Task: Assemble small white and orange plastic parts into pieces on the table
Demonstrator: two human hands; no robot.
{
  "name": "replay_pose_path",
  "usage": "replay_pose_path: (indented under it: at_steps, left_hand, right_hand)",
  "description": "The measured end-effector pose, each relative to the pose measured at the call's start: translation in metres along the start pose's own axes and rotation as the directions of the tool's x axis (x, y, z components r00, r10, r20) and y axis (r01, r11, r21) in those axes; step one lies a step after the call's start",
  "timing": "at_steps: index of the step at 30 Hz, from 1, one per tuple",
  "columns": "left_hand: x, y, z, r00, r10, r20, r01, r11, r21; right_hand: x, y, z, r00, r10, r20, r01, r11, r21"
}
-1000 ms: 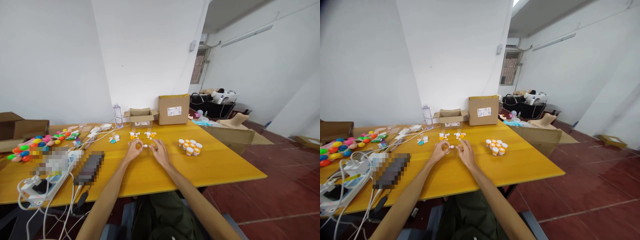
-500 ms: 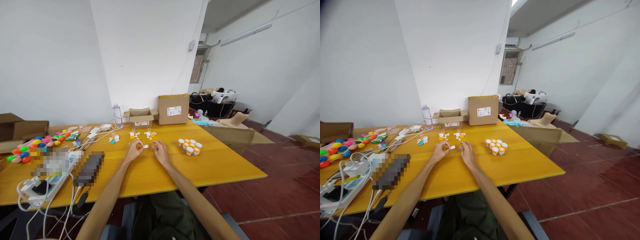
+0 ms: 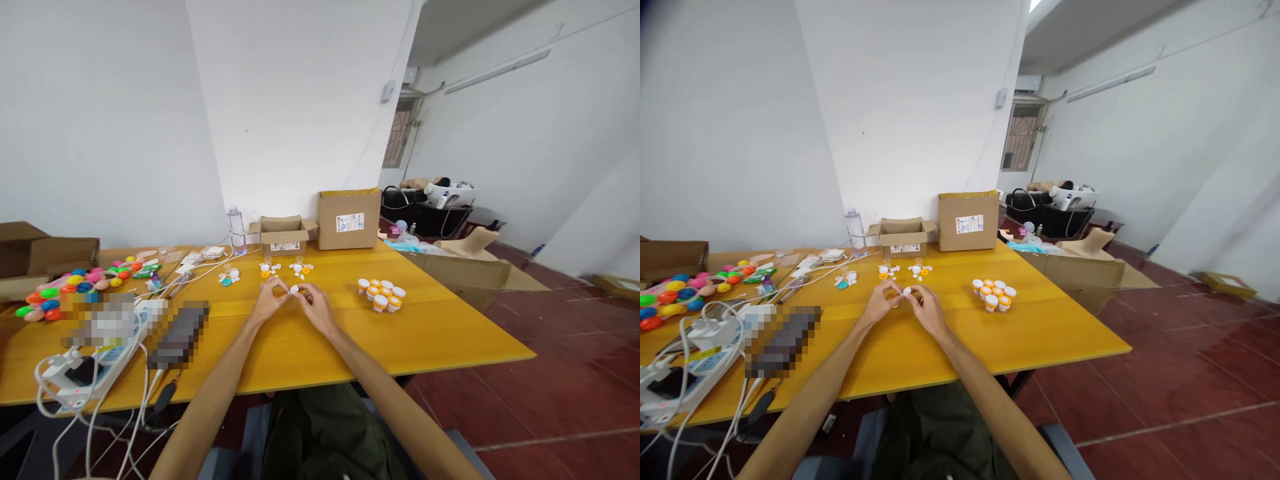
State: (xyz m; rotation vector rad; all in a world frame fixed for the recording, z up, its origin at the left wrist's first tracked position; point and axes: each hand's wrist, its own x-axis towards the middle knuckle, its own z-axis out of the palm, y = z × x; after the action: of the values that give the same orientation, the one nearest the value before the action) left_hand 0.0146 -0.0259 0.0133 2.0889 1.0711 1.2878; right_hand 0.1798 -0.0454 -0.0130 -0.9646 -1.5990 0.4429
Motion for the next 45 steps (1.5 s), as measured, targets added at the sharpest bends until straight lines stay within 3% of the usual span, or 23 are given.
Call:
replay_pose_path:
  at_steps: [16,22,28,34,45]
  left_hand:
    - [-0.0023,0.0013,0.0032,0.998,0.005,0.068,-0.012,0.995,0.103]
    - [-0.0028,0.0021,0.0042,0.999,0.008,0.052,-0.008,1.0,0.01]
    - [-0.0026,0.0035,0.0042,0.996,0.012,0.087,-0.018,0.997,0.078]
    - [-0.0019,0.0045,0.0022,0.997,0.004,0.076,-0.008,0.999,0.049]
    - [-0.0015,0.0075,0.0009,0.998,-0.01,0.065,0.013,0.999,-0.048]
  right_hand:
    - [-0.001,-0.0003,0.0036,0.988,0.14,0.062,-0.15,0.967,0.208]
    - [-0.0004,-0.0032,0.0008,0.995,0.076,0.06,-0.083,0.988,0.127]
    - [0.0006,-0.0002,0.0015,0.989,0.075,0.123,-0.089,0.99,0.107]
    - [0.0007,0.0031,0.0034,0.992,0.072,0.103,-0.083,0.991,0.104]
    - [-0.0013,0.0041,-0.0022,0.99,0.046,0.132,-0.03,0.993,-0.116]
